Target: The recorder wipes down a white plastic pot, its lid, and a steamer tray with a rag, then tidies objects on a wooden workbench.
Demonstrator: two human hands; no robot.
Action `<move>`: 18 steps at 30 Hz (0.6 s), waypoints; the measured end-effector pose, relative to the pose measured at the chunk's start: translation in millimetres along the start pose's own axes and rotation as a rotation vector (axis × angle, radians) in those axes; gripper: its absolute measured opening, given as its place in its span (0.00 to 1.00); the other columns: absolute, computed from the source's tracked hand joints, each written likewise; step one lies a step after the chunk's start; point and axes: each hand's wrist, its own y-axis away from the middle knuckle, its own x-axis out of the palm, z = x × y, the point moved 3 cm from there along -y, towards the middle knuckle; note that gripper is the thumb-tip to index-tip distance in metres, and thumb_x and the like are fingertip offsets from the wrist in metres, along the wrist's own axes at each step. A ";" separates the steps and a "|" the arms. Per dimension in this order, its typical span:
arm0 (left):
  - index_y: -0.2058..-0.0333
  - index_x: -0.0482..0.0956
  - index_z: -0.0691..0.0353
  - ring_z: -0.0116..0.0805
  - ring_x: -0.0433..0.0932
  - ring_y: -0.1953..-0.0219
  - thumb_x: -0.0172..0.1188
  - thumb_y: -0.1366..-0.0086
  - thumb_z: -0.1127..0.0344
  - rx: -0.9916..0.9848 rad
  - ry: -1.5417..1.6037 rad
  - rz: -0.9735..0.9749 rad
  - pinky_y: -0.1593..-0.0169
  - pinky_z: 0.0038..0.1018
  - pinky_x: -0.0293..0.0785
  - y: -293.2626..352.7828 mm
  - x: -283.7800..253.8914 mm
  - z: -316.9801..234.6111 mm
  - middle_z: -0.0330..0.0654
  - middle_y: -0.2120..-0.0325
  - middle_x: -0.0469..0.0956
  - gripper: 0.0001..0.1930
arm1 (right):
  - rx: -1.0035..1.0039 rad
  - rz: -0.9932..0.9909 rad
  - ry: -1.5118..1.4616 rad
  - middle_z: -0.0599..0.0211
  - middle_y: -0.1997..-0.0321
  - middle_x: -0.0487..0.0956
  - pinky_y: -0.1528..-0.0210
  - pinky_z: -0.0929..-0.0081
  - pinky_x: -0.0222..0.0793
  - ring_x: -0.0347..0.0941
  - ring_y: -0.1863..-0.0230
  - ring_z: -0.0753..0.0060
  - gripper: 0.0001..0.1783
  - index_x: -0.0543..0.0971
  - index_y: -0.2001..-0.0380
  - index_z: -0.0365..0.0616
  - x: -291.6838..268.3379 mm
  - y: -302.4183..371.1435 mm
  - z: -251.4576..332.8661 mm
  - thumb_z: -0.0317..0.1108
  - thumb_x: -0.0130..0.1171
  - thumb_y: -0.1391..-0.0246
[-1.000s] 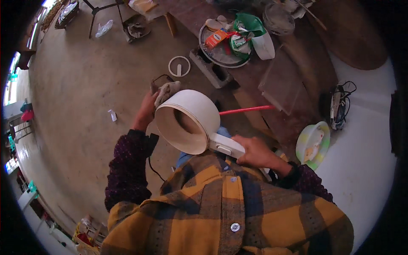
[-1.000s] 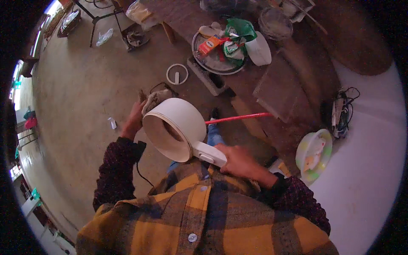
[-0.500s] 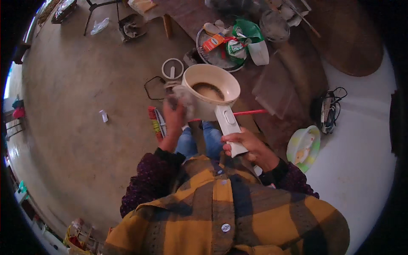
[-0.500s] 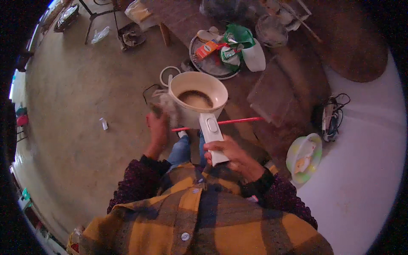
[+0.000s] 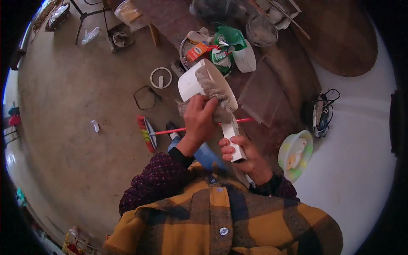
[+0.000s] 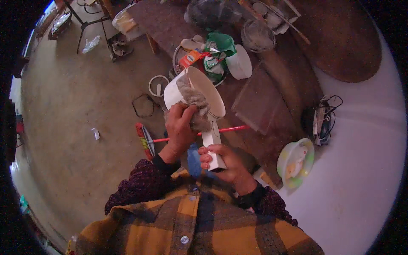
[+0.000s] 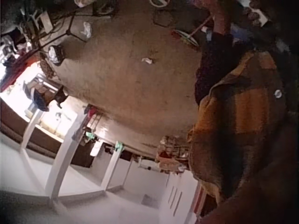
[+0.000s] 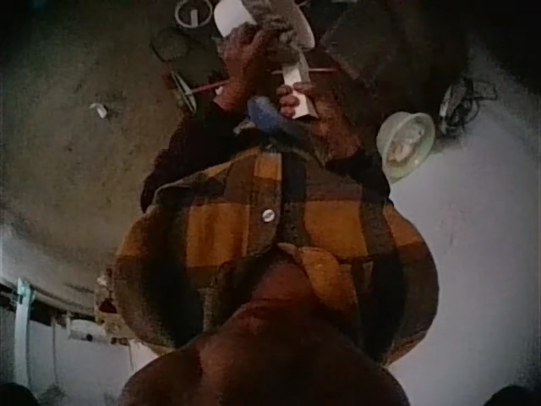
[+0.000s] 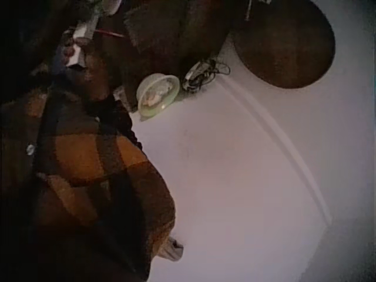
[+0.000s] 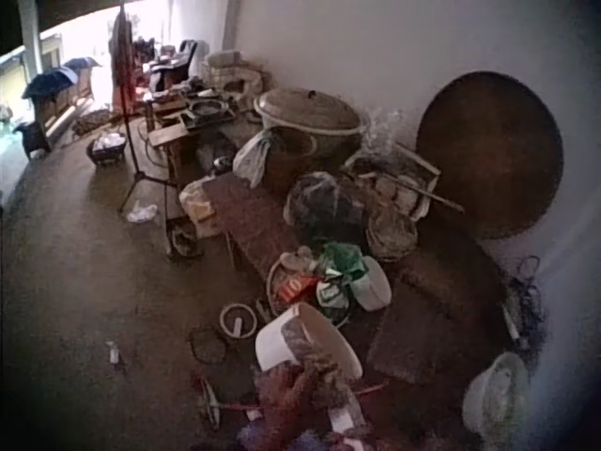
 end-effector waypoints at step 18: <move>0.61 0.74 0.57 0.41 0.71 0.59 0.63 0.62 0.71 -0.102 0.262 0.216 0.59 0.32 0.69 -47.8 121.5 -92.5 0.40 0.66 0.70 0.23 | -0.347 -0.248 0.504 0.64 0.69 0.71 0.69 0.73 0.68 0.70 0.71 0.75 0.17 0.67 0.59 0.39 -59.4 63.5 111.8 0.29 0.56 0.52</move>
